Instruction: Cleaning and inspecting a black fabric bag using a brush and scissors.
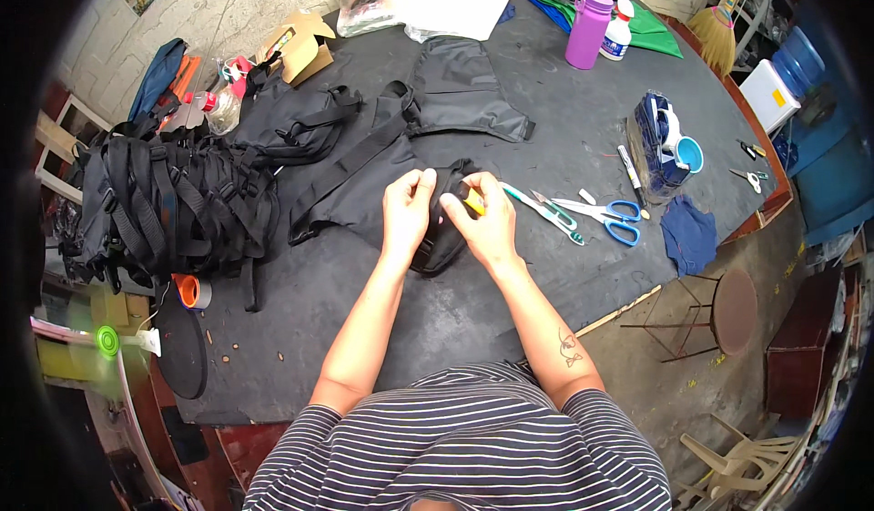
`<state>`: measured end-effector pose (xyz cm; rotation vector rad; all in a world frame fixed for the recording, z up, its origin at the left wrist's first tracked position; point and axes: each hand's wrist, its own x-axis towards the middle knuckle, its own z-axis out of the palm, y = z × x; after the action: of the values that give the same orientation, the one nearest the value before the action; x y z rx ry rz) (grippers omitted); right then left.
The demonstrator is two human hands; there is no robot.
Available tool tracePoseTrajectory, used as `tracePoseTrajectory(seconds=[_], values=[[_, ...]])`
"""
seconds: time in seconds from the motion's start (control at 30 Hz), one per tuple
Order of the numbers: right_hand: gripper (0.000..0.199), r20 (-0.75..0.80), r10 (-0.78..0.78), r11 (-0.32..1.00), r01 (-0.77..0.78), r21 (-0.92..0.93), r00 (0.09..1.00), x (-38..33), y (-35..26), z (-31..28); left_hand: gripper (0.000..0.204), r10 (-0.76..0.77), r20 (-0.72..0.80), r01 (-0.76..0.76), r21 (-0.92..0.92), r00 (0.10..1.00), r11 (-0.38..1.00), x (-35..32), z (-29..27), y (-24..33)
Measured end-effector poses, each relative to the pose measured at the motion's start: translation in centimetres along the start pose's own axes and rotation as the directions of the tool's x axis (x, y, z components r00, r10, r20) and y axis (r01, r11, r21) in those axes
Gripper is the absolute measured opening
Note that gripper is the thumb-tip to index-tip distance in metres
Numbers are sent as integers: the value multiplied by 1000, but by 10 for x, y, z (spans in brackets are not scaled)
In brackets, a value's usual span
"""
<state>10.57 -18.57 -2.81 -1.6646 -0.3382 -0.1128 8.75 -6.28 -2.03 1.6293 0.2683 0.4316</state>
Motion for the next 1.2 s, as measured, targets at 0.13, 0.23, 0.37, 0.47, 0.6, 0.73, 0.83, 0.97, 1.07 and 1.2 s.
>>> tracePoseTrajectory(seconds=[0.13,0.23,0.37,0.47,0.6,0.73,0.83,0.97,1.07,1.2], values=[[17,85,176,955,-191,228,981,9,7,-2,32,138,25,-140,125,990,982,-7,3,3],[20,-184,8,983,26,181,983,20,17,-8,30,187,-6,-183,195,982,964,-9,1,14],[35,-148,265,955,-239,175,953,28,30,-32,33,109,12,-109,-19,994,994,-1,-15,0],[34,-32,139,989,-137,48,990,13,31,-23,28,-213,184,268,-366,960,891,2,-15,5],[25,20,84,994,-82,-66,996,-6,14,-6,26,-168,116,200,-399,979,895,-6,-12,-4],[28,-32,-180,984,180,-15,983,-10,3,6,33,59,3,-59,-14,998,998,-6,-11,-15],[26,42,164,902,-167,398,986,-9,-7,2,29,96,26,-98,50,995,994,-10,-9,-5],[25,64,200,754,-196,627,978,-7,-20,-9,23,270,-30,-264,132,962,955,-16,-6,21],[25,28,162,753,-142,643,986,-7,-18,-15,26,-139,32,140,-421,990,896,-9,-18,32],[23,-12,241,834,-201,514,970,-8,-20,-14,20,-69,257,165,-370,964,914,-13,-19,33]])
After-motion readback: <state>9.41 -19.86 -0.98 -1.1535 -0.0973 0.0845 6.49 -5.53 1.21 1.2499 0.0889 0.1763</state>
